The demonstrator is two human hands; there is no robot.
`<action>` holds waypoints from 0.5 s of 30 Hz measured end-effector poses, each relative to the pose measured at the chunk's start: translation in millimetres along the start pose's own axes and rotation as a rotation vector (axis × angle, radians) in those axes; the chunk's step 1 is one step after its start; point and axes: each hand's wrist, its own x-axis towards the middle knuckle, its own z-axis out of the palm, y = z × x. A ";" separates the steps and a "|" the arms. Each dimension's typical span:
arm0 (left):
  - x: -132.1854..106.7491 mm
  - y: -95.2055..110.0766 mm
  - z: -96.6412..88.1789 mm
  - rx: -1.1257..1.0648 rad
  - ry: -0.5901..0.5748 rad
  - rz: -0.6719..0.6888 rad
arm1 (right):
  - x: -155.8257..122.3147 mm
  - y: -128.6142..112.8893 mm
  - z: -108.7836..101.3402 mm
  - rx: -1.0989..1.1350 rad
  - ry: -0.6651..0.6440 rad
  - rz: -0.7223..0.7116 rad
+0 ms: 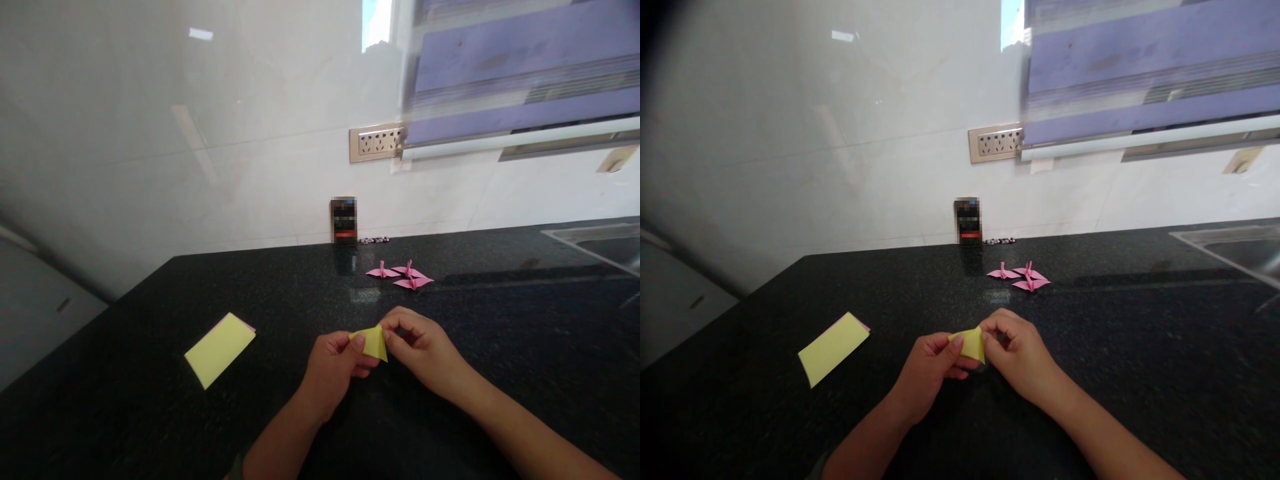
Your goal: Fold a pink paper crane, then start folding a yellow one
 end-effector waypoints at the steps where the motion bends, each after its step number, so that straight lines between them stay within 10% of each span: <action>1: -0.1 0.4 0.4 0.016 0.006 0.003 | 0.0 0.1 -0.3 -0.011 -0.002 0.001; 15: 0.5 0.1 0.4 -0.073 -0.030 -0.013 | -1.4 8.8 6.0 0.196 0.003 0.161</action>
